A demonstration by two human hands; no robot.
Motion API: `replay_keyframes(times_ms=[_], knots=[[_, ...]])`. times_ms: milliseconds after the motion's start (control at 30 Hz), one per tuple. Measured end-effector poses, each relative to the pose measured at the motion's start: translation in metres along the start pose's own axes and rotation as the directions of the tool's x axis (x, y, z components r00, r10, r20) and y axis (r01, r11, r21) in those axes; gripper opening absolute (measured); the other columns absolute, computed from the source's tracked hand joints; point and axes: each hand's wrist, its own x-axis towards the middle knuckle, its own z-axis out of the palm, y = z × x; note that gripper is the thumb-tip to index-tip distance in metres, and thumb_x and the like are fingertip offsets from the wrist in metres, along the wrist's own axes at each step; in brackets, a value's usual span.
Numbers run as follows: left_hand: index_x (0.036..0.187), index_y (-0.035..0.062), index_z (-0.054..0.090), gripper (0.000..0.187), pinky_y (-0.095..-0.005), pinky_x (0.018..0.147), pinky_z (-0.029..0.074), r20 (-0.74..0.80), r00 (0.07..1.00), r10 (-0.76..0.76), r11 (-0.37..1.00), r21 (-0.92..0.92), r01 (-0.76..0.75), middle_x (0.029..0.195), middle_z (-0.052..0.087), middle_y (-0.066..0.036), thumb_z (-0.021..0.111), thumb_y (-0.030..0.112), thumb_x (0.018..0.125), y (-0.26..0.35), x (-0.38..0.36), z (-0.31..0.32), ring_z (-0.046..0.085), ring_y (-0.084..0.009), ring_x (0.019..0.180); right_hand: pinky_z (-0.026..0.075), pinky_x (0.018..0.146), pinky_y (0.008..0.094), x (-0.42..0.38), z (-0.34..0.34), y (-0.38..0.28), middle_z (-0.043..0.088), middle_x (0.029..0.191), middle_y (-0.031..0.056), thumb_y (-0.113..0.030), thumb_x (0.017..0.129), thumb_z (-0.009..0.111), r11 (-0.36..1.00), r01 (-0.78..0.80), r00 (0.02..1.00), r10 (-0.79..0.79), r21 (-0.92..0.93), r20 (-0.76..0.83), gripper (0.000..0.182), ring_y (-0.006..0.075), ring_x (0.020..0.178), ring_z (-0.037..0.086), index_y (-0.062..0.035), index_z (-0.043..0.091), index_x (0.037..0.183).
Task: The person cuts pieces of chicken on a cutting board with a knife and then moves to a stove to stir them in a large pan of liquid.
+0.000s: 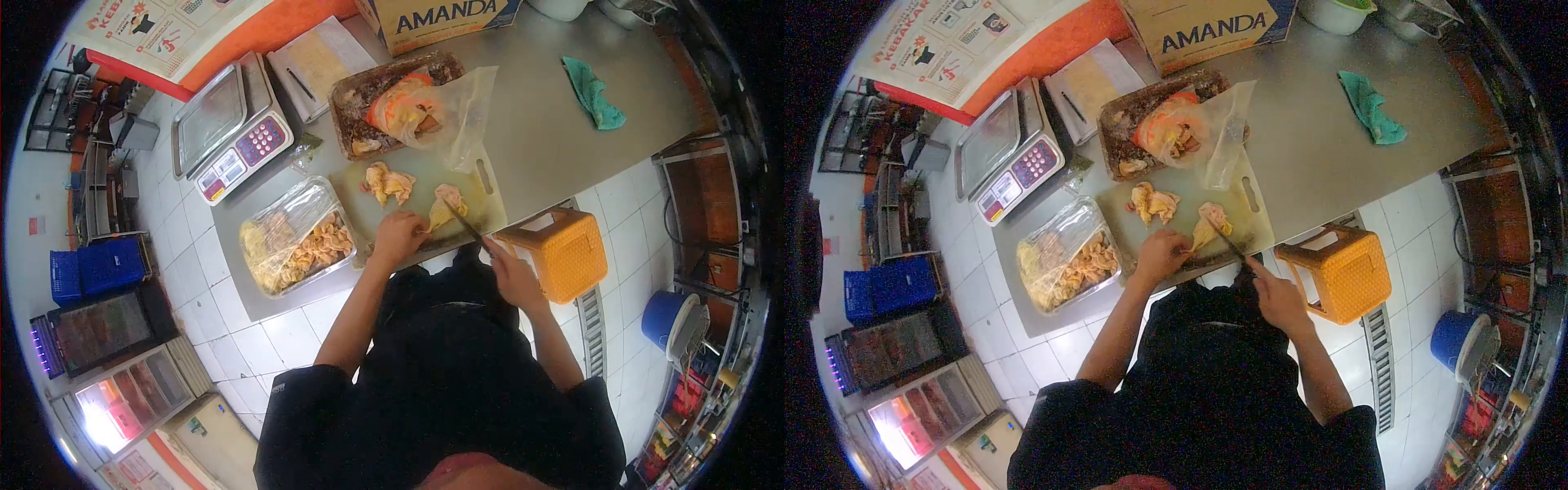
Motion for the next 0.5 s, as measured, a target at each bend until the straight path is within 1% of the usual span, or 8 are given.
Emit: replay_keyframes(times_ms=[67, 167, 233, 267, 367, 433, 467, 500], knots=[[0.081, 0.0102, 0.067, 0.020, -0.0421, 0.073, 0.049, 0.049, 0.999, 0.021, 1.000, -0.003, -0.020, 0.081, 0.065, -0.009, 0.077, 0.026, 0.073, 0.000, -0.003, 0.000, 0.063, -0.0294, 0.085, 0.049, 0.075, 0.0539, -0.007, -0.005, 0.003, 0.067, 0.086, 0.0246, -0.022, 0.098, 0.047, 1.000, -0.026, 0.999, 0.026, 0.006, -0.033, 0.047, 0.0446, 0.080, 0.064, -0.0281, 0.042, 0.144], [0.085, 0.0056, 0.069, 0.019, -0.0420, 0.069, 0.050, 0.105, 0.994, -0.025, 0.999, -0.042, 0.030, 0.078, 0.065, -0.011, 0.077, 0.019, 0.074, 0.002, -0.002, -0.016, 0.063, -0.0308, 0.078, 0.049, 0.074, 0.0541, -0.008, -0.010, 0.004, 0.066, 0.083, 0.0239, -0.022, 0.099, 0.047, 1.000, 0.005, 0.997, -0.005, 0.000, -0.076, 0.046, 0.0447, 0.078, 0.063, -0.0282, 0.042, 0.144], [0.084, 0.0069, 0.069, 0.017, -0.0440, 0.072, 0.050, 0.128, 0.978, -0.166, 0.971, -0.151, 0.185, 0.081, 0.067, -0.011, 0.073, 0.022, 0.077, -0.002, -0.006, -0.027, 0.064, -0.0332, 0.079, 0.049, 0.075, 0.0494, -0.007, -0.014, -0.001, 0.065, 0.087, 0.0258, -0.020, 0.097, 0.048, 0.990, -0.139, 0.990, 0.138, -0.011, -0.027, 0.045, 0.0432, 0.081, 0.063, -0.0257, 0.046, 0.142], [0.084, 0.0069, 0.069, 0.017, -0.0440, 0.072, 0.050, 0.128, 0.977, -0.168, 0.971, -0.149, 0.187, 0.081, 0.067, -0.011, 0.073, 0.022, 0.077, -0.003, -0.008, -0.031, 0.064, -0.0332, 0.079, 0.049, 0.075, 0.0494, -0.007, -0.013, -0.001, 0.065, 0.087, 0.0258, -0.020, 0.097, 0.048, 0.991, -0.137, 0.990, 0.137, -0.009, -0.026, 0.045, 0.0432, 0.081, 0.063, -0.0257, 0.046, 0.142], [0.084, 0.0057, 0.071, 0.018, -0.0439, 0.073, 0.051, 0.115, 0.969, -0.218, 0.971, -0.076, 0.228, 0.079, 0.067, -0.012, 0.072, 0.023, 0.078, -0.004, -0.011, -0.036, 0.065, -0.0338, 0.078, 0.049, 0.075, 0.0492, -0.007, -0.008, 0.003, 0.065, 0.086, 0.0265, -0.020, 0.097, 0.048, 0.994, -0.111, 0.990, 0.111, 0.004, -0.083, 0.045, 0.0436, 0.082, 0.063, -0.0250, 0.046, 0.141], [0.091, 0.0067, 0.071, 0.025, -0.0426, 0.076, 0.051, 0.155, 0.939, -0.308, 0.951, 0.038, 0.306, 0.086, 0.067, -0.013, 0.073, 0.027, 0.077, -0.002, -0.014, -0.033, 0.065, -0.0334, 0.086, 0.049, 0.074, 0.0538, -0.008, -0.005, 0.002, 0.065, 0.082, 0.0258, -0.023, 0.098, 0.048, 0.998, -0.045, 0.993, 0.040, -0.040, -0.112, 0.047, 0.0446, 0.080, 0.064, -0.0299, 0.041, 0.144], [0.091, 0.0067, 0.071, 0.025, -0.0426, 0.076, 0.051, 0.153, 0.939, -0.307, 0.951, 0.037, 0.305, 0.086, 0.067, -0.013, 0.073, 0.027, 0.077, -0.001, -0.018, -0.033, 0.065, -0.0334, 0.086, 0.049, 0.074, 0.0538, -0.008, -0.001, 0.002, 0.065, 0.082, 0.0258, -0.023, 0.098, 0.048, 0.998, -0.043, 0.993, 0.038, -0.042, -0.112, 0.047, 0.0446, 0.080, 0.064, -0.0299, 0.041, 0.144], [0.096, 0.0070, 0.070, 0.032, -0.0424, 0.079, 0.052, 0.150, 0.944, -0.294, 0.955, 0.095, 0.282, 0.089, 0.068, -0.013, 0.076, 0.031, 0.076, 0.009, -0.019, -0.039, 0.065, -0.0331, 0.089, 0.049, 0.074, 0.0540, -0.008, 0.004, 0.002, 0.065, 0.082, 0.0264, -0.023, 0.098, 0.048, 1.000, 0.025, 0.995, -0.026, -0.010, -0.095, 0.048, 0.0450, 0.080, 0.064, -0.0298, 0.039, 0.145]])
